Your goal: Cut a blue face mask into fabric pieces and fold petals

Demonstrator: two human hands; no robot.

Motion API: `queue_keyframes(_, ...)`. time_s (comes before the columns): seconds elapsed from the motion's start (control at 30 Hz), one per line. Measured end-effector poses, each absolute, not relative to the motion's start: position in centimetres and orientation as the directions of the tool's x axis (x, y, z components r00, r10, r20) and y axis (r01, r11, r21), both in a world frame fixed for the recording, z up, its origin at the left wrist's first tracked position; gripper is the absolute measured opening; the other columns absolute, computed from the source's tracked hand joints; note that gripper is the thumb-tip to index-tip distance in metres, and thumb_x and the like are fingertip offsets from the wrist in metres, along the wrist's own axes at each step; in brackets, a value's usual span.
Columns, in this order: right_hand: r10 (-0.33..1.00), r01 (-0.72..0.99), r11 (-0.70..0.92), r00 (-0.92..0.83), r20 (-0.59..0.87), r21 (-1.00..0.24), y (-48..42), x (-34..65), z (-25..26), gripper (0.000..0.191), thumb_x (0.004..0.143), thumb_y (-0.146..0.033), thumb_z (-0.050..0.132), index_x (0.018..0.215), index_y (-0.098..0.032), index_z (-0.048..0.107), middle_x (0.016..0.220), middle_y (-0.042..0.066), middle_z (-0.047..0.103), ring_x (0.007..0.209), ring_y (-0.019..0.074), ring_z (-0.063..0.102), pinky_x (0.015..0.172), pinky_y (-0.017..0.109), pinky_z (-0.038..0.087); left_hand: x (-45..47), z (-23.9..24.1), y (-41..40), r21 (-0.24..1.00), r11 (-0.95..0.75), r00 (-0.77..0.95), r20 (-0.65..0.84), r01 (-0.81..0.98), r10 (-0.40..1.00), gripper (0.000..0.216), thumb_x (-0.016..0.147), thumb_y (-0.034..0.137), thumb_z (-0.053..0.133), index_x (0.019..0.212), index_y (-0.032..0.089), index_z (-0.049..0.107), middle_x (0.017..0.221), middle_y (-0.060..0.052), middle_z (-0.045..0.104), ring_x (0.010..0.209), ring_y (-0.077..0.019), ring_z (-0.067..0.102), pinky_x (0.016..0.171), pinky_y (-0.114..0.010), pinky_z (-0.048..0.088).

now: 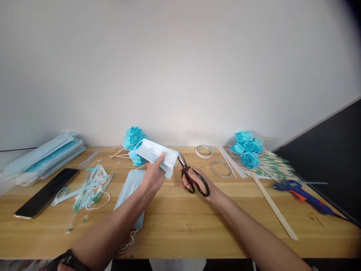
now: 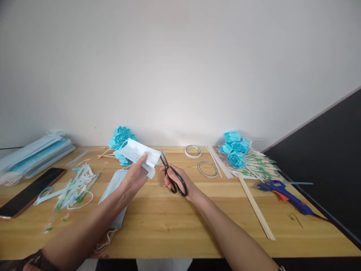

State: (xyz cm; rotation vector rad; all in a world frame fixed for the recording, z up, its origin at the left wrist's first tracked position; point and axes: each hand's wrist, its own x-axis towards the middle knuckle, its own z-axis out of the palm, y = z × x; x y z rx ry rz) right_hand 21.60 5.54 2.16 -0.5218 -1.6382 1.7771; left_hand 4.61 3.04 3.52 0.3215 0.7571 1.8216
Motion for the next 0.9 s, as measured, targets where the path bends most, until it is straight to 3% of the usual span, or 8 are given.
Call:
queue_keyframes(0.13,0.718,-0.174,0.003,-0.685,0.123,-0.985,5.1,21.4,2.7,0.047,0.087,-0.061,0.05,0.099,-0.016,0.059,0.059,-0.003,0.053,0.046,0.0097,0.043,0.065,0.031,0.051,5.3,2.7,2.5,0.655,-0.115,-0.27,-0.14,-0.747,0.952,0.036,0.071,0.023,0.077,0.103,0.015,0.064,0.099,-0.006,0.072,0.092,-0.0201,0.067,0.083,-0.031,0.051)
queue_keyframes(0.3,0.763,-0.154,0.041,-0.633,0.13,-0.987,4.8,21.3,2.9,0.046,0.086,-0.063,0.05,0.094,-0.018,0.057,0.058,-0.003,0.054,0.047,0.0106,0.044,0.064,0.031,0.05,5.9,1.8,2.2,0.688,-0.058,-0.227,-0.158,-0.724,0.961,0.034,0.072,0.027,0.077,0.101,0.013,0.065,0.093,-0.008,0.073,0.087,-0.0217,0.068,0.077,-0.03,0.052)
queue_keyframes(0.57,0.792,-0.116,0.15,-0.581,0.189,-0.982,4.7,21.2,2.9,0.05,0.088,-0.065,0.043,0.067,-0.02,0.051,0.052,-0.001,0.049,0.049,0.0132,0.047,0.053,0.028,0.04,6.8,1.3,1.6,0.694,-0.036,-0.176,-0.132,-0.719,0.975,0.033,0.075,0.033,0.073,0.099,0.012,0.066,0.094,-0.011,0.072,0.089,-0.0266,0.068,0.074,-0.034,0.053)
queue_keyframes(0.9,0.828,-0.087,0.217,-0.512,0.231,-0.972,4.8,21.3,2.6,0.046,0.093,-0.057,0.041,0.067,-0.02,0.047,0.052,-0.002,0.047,0.05,0.0121,0.049,0.052,0.026,0.04,7.6,0.9,1.2,0.685,-0.015,-0.117,-0.102,-0.728,0.988,0.031,0.077,0.031,0.071,0.1,0.011,0.065,0.093,-0.011,0.071,0.084,-0.024,0.067,0.072,-0.034,0.054)
